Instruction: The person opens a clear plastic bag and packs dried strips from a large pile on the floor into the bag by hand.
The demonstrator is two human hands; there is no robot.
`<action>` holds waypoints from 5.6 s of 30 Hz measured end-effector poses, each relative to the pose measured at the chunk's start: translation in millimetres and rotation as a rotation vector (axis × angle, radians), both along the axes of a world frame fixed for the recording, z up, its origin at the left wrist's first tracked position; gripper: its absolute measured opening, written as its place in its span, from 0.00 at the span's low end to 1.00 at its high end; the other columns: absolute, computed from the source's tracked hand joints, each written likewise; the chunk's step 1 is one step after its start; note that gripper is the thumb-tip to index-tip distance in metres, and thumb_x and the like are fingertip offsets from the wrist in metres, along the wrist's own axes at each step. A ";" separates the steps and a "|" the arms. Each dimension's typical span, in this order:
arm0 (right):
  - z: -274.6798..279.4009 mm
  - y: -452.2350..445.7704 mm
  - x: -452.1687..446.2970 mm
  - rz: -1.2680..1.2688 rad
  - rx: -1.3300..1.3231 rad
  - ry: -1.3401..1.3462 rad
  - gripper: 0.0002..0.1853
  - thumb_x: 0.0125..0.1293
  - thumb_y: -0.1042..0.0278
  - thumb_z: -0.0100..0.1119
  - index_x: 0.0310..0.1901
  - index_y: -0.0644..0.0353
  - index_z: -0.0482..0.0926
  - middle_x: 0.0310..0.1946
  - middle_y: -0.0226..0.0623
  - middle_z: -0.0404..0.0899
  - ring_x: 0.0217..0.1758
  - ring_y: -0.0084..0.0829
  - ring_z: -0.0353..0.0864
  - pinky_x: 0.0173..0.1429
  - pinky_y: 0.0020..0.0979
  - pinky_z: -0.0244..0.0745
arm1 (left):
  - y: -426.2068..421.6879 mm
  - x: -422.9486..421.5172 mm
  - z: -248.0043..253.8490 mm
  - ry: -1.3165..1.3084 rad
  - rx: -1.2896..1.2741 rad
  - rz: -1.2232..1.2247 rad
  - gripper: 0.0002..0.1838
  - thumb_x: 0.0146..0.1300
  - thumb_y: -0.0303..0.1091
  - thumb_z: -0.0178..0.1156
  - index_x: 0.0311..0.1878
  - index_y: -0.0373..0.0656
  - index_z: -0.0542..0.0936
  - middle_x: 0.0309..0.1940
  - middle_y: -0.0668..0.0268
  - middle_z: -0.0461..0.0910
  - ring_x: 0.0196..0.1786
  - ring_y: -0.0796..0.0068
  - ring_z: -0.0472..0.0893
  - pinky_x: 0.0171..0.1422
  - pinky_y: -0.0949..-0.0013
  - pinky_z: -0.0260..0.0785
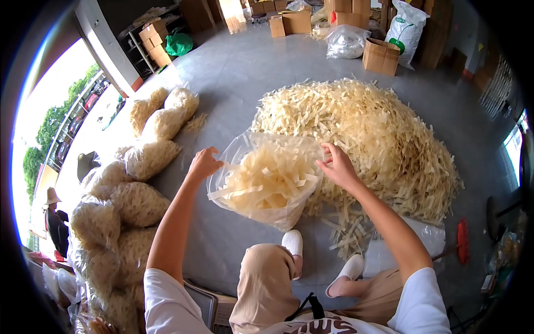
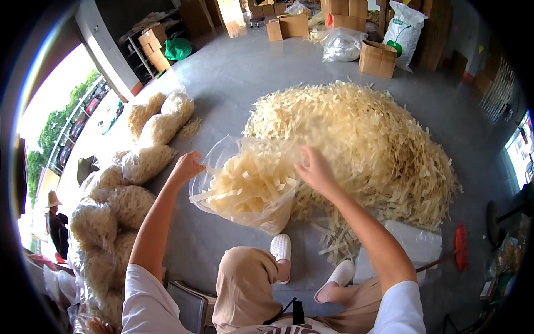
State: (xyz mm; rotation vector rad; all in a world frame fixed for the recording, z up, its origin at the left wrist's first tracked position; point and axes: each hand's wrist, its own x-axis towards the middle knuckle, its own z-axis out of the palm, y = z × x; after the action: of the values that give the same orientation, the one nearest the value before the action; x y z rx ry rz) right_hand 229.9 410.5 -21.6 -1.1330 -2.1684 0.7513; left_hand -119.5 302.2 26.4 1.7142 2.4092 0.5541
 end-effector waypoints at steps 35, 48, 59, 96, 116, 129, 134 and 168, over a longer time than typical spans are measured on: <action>-328.7 -131.5 159.0 -0.556 -0.759 -0.675 0.49 0.45 0.70 0.67 0.65 0.66 0.44 0.57 0.59 0.58 0.57 0.53 0.67 0.55 0.39 0.70 | -89.7 343.2 -410.5 -1.309 -0.999 0.768 0.41 0.51 0.28 0.59 0.63 0.61 0.46 0.45 0.58 0.67 0.38 0.64 0.72 0.36 0.44 0.72; -268.7 76.2 145.4 -0.404 -0.056 0.029 0.39 0.52 0.64 0.62 0.64 0.60 0.53 0.55 0.51 0.64 0.60 0.48 0.62 0.62 0.41 0.58 | 73.2 315.1 -390.9 -0.703 0.030 0.206 0.44 0.48 0.27 0.61 0.68 0.52 0.50 0.58 0.47 0.59 0.58 0.50 0.64 0.61 0.49 0.56; -330.7 122.4 239.5 -0.991 -0.753 0.183 0.62 0.39 0.36 0.68 0.68 0.62 0.45 0.68 0.55 0.40 0.72 0.48 0.40 0.70 0.46 0.44 | 219.6 271.2 -394.6 -0.685 -0.323 0.492 0.64 0.30 0.55 0.75 0.70 0.57 0.44 0.68 0.42 0.36 0.69 0.37 0.37 0.69 0.42 0.40; -28.3 -16.7 113.5 -0.363 -0.363 0.955 0.22 0.57 0.72 0.60 0.53 0.64 0.67 0.45 0.37 0.75 0.47 0.27 0.75 0.47 0.26 0.71 | 71.9 343.7 -44.3 -0.627 0.423 -0.655 0.37 0.42 0.13 0.60 0.58 0.56 0.71 0.63 0.50 0.57 0.65 0.48 0.59 0.65 0.58 0.59; 12.0 -14.6 -13.6 0.412 0.057 0.031 0.40 0.49 0.71 0.66 0.64 0.53 0.58 0.61 0.37 0.64 0.55 0.35 0.73 0.56 0.32 0.71 | -55.1 89.8 1.2 -0.016 0.112 -0.541 0.23 0.44 0.25 0.65 0.48 0.53 0.80 0.62 0.59 0.64 0.59 0.54 0.68 0.62 0.58 0.62; 85.9 -32.2 -32.6 0.257 0.641 -0.226 0.30 0.59 0.78 0.50 0.64 0.50 0.59 0.47 0.48 0.75 0.51 0.39 0.75 0.53 0.32 0.74 | -76.6 78.1 29.3 -0.063 0.332 -0.279 0.13 0.52 0.24 0.59 0.42 0.45 0.81 0.48 0.60 0.76 0.46 0.61 0.77 0.40 0.68 0.74; 79.2 -30.0 -45.7 0.384 0.466 -0.350 0.28 0.57 0.82 0.49 0.60 0.48 0.67 0.61 0.45 0.64 0.62 0.41 0.65 0.62 0.36 0.67 | -92.8 71.0 35.5 -0.067 0.318 -0.253 0.12 0.52 0.23 0.59 0.42 0.44 0.81 0.48 0.61 0.77 0.47 0.61 0.77 0.39 0.68 0.74; -81.1 -89.2 37.6 -0.169 -0.152 0.098 0.18 0.62 0.63 0.48 0.20 0.67 0.73 0.13 0.40 0.71 0.17 0.30 0.71 0.26 0.35 0.64 | -83.4 31.3 -72.8 -0.767 0.059 0.202 0.22 0.62 0.46 0.54 0.24 0.35 0.78 0.14 0.67 0.72 0.16 0.78 0.72 0.20 0.73 0.67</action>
State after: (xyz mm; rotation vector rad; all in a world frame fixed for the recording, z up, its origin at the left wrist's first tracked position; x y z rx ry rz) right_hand 267.5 321.3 -102.8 -1.3099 -1.9336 0.8871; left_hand -88.1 218.9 -46.4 0.9933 1.9982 1.0779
